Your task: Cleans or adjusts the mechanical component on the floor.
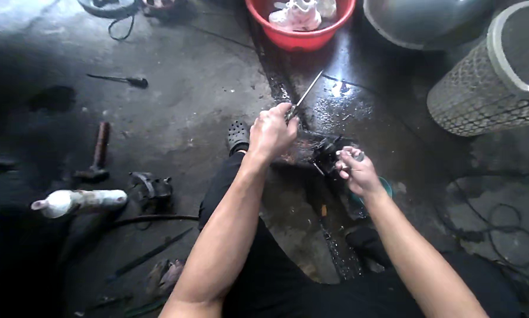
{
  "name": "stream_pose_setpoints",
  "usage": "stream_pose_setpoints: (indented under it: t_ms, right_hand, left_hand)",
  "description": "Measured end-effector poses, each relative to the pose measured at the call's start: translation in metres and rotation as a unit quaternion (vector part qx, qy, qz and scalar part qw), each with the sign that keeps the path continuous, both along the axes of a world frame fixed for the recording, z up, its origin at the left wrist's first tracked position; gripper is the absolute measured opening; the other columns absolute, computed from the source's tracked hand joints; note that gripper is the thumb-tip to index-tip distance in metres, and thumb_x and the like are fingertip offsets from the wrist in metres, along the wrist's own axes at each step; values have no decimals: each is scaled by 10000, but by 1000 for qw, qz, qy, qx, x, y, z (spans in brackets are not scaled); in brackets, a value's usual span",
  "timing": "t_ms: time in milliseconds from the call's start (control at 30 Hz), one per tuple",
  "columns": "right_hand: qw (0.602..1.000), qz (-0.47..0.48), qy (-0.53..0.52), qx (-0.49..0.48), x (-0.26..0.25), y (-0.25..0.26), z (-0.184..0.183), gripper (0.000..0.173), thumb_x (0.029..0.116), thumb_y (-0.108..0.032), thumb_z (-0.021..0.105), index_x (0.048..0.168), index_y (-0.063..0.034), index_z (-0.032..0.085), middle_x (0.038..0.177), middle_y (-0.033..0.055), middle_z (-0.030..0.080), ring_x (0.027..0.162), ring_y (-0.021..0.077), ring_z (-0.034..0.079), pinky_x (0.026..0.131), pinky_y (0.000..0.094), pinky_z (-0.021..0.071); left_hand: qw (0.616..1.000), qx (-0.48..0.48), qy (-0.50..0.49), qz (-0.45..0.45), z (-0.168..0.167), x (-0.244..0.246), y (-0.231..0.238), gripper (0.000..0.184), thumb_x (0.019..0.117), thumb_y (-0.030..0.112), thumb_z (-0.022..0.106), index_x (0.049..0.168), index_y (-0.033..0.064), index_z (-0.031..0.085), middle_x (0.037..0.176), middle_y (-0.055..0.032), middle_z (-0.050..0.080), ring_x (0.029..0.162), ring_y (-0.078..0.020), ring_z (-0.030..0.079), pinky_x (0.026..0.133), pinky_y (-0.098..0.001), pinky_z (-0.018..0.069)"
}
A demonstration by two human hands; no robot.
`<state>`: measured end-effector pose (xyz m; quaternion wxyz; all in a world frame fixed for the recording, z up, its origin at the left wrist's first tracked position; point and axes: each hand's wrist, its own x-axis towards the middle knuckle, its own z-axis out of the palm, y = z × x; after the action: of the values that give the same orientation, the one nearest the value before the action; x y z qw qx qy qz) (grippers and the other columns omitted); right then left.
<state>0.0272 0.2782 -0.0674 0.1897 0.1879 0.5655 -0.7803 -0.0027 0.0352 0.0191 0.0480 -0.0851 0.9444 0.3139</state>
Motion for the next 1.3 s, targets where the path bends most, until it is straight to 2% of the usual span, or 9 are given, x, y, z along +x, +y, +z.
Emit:
stream_pose_setpoints:
  t_ms: [133, 233, 333, 500, 600, 700, 800, 933, 1300]
  right_hand:
    - [967, 118, -46, 222, -20, -71, -66, 373, 1121, -339, 415, 1148, -25, 613, 775, 67, 605, 515, 113, 499, 471, 278, 455]
    - [899, 245, 5, 364, -44, -117, -107, 419, 1116, -299, 426, 1201, 42, 653, 1124, 262, 683, 1051, 373, 673, 932, 563, 529]
    - [858, 291, 52, 420, -67, -152, -120, 406, 1101, -292, 472, 1284, 41, 616, 1300, 284, 635, 1274, 419, 591, 1089, 585, 446]
    - [771, 323, 47, 547, -81, -171, -128, 426, 1051, -352, 511, 1390, -101, 570, 1537, 244, 420, 1200, 441, 613, 901, 619, 550]
    - [848, 211, 48, 485, -57, -149, -124, 375, 1089, -364, 475, 1234, -50, 618, 1190, 230, 681, 1094, 415, 678, 875, 623, 547]
    - [930, 113, -37, 348, -20, -105, -106, 435, 1013, -282, 653, 1332, -4, 555, 1172, 253, 670, 1035, 375, 676, 876, 566, 555]
    - [969, 66, -107, 215, -3, -53, -104, 618, 1008, -214, 643, 1530, -95, 333, 1089, 152, 582, 692, 182, 558, 600, 350, 505]
    - [932, 88, -45, 348, -22, -9, -105, 385, 996, -56, 506, 1369, -7, 583, 1190, 231, 671, 944, 312, 712, 833, 506, 601]
    - [784, 260, 105, 553, -34, 0, -159, 343, 1043, -412, 548, 1185, -178, 754, 1336, 61, 647, 1390, 295, 459, 1145, 673, 235]
  left_hand:
    - [999, 25, 12, 16, 3, 1, -9, 416, 1028, 368, 579, 1405, 201, 632, 1161, -129, 736, 1065, -332, 712, 885, -625, 549]
    - [999, 40, 22, 29, 4, 3, -14, 405, 1030, 374, 574, 1392, 205, 641, 1105, -108, 748, 1003, -305, 724, 844, -603, 564]
    - [998, 36, 27, 35, 7, 9, -22, 413, 1036, 397, 567, 1400, 215, 636, 1065, -107, 753, 959, -304, 731, 802, -592, 573]
    - [996, 56, 63, 31, 18, 21, -39, 399, 1054, 346, 590, 1416, 180, 606, 1042, -167, 740, 840, -347, 717, 701, -567, 572]
    - [994, 60, 82, 27, 16, 19, -42, 393, 1050, 329, 599, 1408, 167, 607, 1037, -155, 741, 796, -311, 711, 694, -545, 572]
    - [996, 58, 71, 16, 10, 24, -40, 393, 1048, 366, 601, 1396, 184, 607, 985, -156, 737, 713, -303, 700, 642, -548, 568]
    - [998, 31, 61, -12, 2, 25, -38, 390, 1047, 387, 596, 1379, 184, 623, 962, -166, 729, 703, -320, 688, 641, -578, 554]
    - [999, 6, 43, -32, -6, 21, -41, 366, 1053, 360, 594, 1368, 178, 636, 1011, -165, 741, 767, -329, 717, 712, -610, 570]
    - [999, -5, 15, -32, -9, 7, -7, 360, 1044, 340, 613, 1367, 181, 638, 864, -129, 716, 590, -223, 636, 593, -480, 552]
